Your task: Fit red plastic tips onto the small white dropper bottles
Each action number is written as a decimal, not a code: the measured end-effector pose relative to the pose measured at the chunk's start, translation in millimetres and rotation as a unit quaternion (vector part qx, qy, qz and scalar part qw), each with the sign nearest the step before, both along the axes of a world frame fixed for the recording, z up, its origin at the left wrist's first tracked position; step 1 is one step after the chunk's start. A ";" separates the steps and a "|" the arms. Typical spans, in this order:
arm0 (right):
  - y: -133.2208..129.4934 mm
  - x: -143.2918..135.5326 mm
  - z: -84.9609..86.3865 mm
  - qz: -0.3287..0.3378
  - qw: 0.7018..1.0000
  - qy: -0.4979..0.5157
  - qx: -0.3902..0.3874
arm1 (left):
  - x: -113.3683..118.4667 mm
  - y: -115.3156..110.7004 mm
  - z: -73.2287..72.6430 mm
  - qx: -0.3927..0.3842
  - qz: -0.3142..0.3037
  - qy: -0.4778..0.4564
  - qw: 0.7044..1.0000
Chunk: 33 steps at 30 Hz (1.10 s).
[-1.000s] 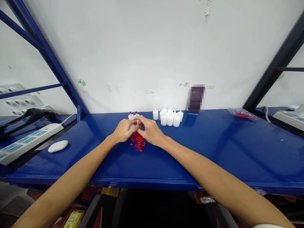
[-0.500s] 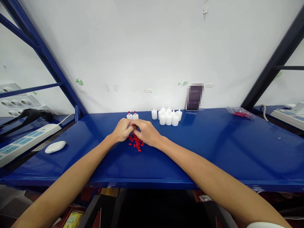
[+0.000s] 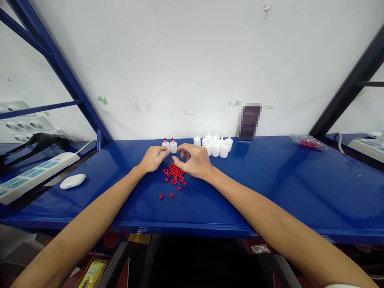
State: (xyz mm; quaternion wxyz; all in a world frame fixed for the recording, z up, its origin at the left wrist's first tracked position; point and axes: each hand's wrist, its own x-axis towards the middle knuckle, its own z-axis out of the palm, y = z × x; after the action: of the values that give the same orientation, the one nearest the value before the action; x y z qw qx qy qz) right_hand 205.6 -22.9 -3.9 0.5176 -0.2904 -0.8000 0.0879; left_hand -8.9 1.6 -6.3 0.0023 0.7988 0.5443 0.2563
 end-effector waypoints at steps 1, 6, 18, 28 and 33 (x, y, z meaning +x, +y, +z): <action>-5.6 -1.8 1.4 0.023 1.000 -0.013 0.005 | -1.8 1.2 -0.8 0.000 0.000 -0.004 1.000; -36.6 -18.2 12.0 0.164 0.943 -0.288 0.023 | -4.1 3.1 -1.8 -0.014 0.011 -0.017 1.000; -37.4 -19.9 8.7 0.229 0.906 -0.353 -0.038 | 1.8 -0.6 1.8 -0.013 0.004 -0.017 1.000; -29.7 -7.4 27.9 0.192 0.910 -0.353 -0.099 | 2.5 0.3 1.7 -0.015 -0.003 -0.009 1.000; -27.1 -1.6 36.7 0.152 0.901 -0.397 -0.091 | 2.7 0.4 2.0 -0.011 -0.006 -0.008 1.000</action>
State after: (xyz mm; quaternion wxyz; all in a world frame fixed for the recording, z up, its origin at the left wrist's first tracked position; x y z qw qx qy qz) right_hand 204.0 -50.0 32.8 0.1088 -0.2222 -0.9620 0.1156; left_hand -6.2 1.9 -4.3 0.0172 0.7997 0.5422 0.2571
